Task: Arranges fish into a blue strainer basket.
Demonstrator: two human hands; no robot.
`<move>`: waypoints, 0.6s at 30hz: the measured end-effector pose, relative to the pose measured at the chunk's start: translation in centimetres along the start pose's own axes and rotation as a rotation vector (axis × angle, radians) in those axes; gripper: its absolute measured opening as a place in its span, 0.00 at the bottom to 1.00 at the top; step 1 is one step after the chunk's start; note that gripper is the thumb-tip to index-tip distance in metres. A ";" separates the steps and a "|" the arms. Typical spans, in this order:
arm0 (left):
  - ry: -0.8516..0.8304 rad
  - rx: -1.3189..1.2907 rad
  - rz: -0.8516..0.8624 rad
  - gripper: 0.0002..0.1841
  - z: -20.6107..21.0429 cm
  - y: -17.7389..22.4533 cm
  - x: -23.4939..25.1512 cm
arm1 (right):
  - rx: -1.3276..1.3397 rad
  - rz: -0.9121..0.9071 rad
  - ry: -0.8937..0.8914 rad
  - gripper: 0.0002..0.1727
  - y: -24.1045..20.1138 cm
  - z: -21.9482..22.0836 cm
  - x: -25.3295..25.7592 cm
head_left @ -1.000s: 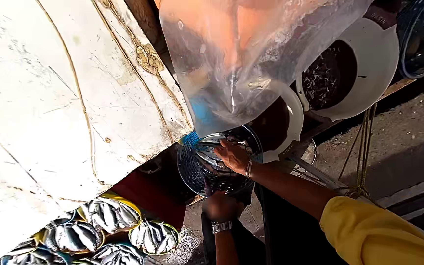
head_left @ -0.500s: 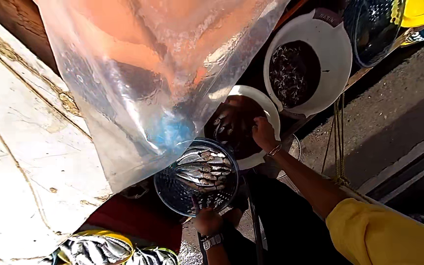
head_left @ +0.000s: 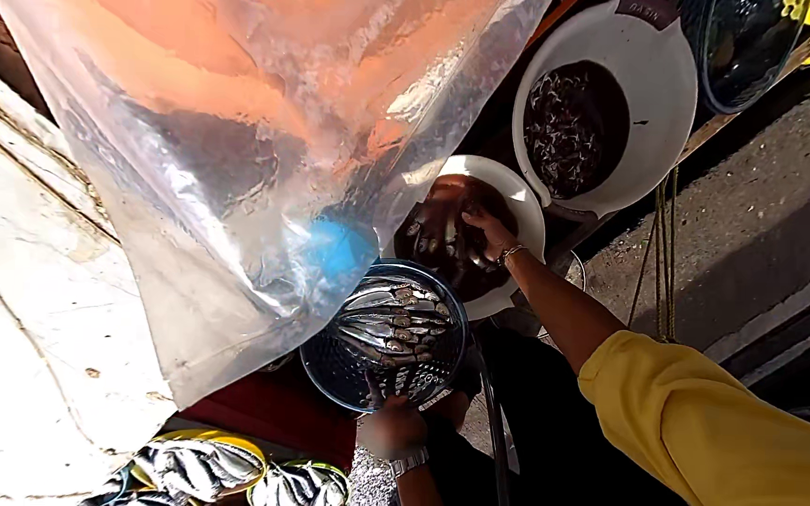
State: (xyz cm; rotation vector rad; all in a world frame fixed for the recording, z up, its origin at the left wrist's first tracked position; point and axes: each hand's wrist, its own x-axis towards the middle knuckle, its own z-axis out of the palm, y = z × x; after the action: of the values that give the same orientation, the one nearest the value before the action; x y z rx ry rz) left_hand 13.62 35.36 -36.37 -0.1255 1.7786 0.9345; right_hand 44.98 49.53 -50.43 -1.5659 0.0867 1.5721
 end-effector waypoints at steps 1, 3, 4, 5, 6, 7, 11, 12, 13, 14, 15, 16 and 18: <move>0.004 -0.003 0.003 0.20 -0.1 -0.1 0.0 | 0.013 -0.003 -0.028 0.36 0.1 -0.2 0.1; 0.005 -0.006 0.000 0.20 -0.2 -0.2 0.2 | 0.002 -0.011 -0.043 0.32 0.0 -0.6 0.1; 0.005 -0.005 -0.004 0.20 -0.2 -0.3 0.2 | 0.015 0.000 -0.043 0.30 -0.3 -0.7 -0.1; 0.009 -0.003 -0.005 0.20 -0.2 -0.3 0.2 | 0.030 0.018 -0.047 0.29 -0.6 -0.9 -0.4; 0.014 -0.003 -0.007 0.20 -0.1 -0.2 0.2 | 0.032 0.025 -0.054 0.28 -0.9 -1.1 -0.6; 0.019 -0.003 -0.010 0.19 0.0 -0.2 0.1 | 0.043 0.025 -0.071 0.28 -1.1 -1.3 -0.7; 0.022 -0.001 -0.018 0.18 0.2 -0.2 -0.1 | 0.091 0.013 -0.139 0.28 -1.8 -2.0 -1.3; 0.023 -0.002 -0.016 0.18 0.2 -0.2 -0.1 | 0.078 -0.001 -0.140 0.29 -1.8 -2.2 -1.5; 0.024 -0.009 -0.016 0.18 0.2 -0.3 -0.1 | 0.048 -0.012 -0.134 0.30 -1.9 -2.3 -1.6; 0.024 -0.017 -0.017 0.17 0.3 -0.2 -0.1 | 0.011 -0.024 -0.123 0.31 -1.9 -2.5 -1.8; 0.025 -0.022 -0.016 0.17 0.4 -0.2 -0.2 | -0.024 -0.034 -0.107 0.31 -1.9 -2.6 -2.0; 0.025 -0.023 -0.015 0.17 0.6 0.0 -0.4 | -0.054 -0.042 -0.094 0.32 -2.0 -2.6 -2.3; 0.027 -0.025 -0.011 0.17 1.0 0.2 -0.5 | -0.100 -0.055 -0.084 0.30 -2.3 -2.5 -3.1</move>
State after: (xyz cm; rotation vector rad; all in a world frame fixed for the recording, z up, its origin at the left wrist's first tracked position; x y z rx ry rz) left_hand 14.49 35.95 -35.93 -0.1648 1.7895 0.9512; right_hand 47.69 47.82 -47.20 -1.5632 -0.0817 1.6176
